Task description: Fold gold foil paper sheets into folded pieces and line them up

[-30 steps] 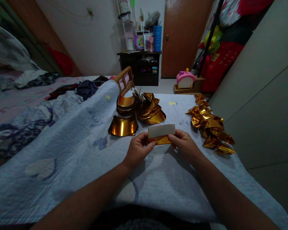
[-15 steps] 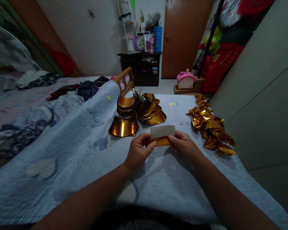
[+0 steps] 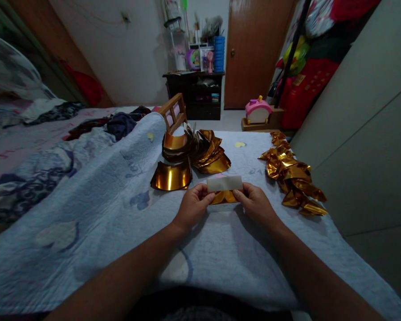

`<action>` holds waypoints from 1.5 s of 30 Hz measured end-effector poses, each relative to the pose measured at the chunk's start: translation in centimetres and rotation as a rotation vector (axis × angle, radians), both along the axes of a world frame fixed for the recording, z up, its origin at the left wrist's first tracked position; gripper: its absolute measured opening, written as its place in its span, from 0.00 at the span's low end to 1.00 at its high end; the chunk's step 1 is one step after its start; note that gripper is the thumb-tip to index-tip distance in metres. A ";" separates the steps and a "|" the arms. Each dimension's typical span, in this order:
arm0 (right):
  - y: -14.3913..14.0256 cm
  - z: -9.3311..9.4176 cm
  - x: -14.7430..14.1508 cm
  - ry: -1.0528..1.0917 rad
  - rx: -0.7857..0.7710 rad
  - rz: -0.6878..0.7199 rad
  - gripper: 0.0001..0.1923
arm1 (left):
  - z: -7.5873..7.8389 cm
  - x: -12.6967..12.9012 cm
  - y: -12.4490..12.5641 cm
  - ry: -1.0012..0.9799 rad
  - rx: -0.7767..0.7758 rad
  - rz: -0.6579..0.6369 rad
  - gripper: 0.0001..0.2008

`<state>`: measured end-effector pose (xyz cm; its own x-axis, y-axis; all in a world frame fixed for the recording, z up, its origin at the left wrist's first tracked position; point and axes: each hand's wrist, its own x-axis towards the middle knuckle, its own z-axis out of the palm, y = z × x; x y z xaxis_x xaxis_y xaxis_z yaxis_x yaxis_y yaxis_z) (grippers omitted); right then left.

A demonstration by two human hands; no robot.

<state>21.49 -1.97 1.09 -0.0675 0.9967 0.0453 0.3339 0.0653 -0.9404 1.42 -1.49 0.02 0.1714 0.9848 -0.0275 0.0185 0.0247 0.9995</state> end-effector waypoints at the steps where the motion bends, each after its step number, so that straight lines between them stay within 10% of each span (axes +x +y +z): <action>1: 0.0 -0.1 0.0 -0.075 0.013 -0.026 0.10 | -0.2 0.0 0.0 0.035 0.016 -0.004 0.10; 17: -0.5 -0.4 -1.1 -0.957 0.037 -0.035 0.07 | -0.3 0.9 -0.9 0.815 0.318 -0.049 0.26; 26: -0.6 -0.5 -0.8 -0.943 0.029 -0.108 0.10 | -0.3 0.4 -0.9 1.016 0.558 0.021 0.10; 30: -0.7 -0.7 -0.7 -0.897 0.117 -0.167 0.16 | -0.7 0.4 -0.5 0.975 0.703 -0.191 0.09; 38: -0.2 -1.2 -0.9 -0.793 0.236 0.217 0.10 | -0.9 0.5 -0.9 0.967 0.724 -0.377 0.11; 45: -0.2 -1.5 -1.3 -0.833 0.217 0.181 0.11 | -0.1 0.2 -2.6 1.061 0.755 -0.472 0.17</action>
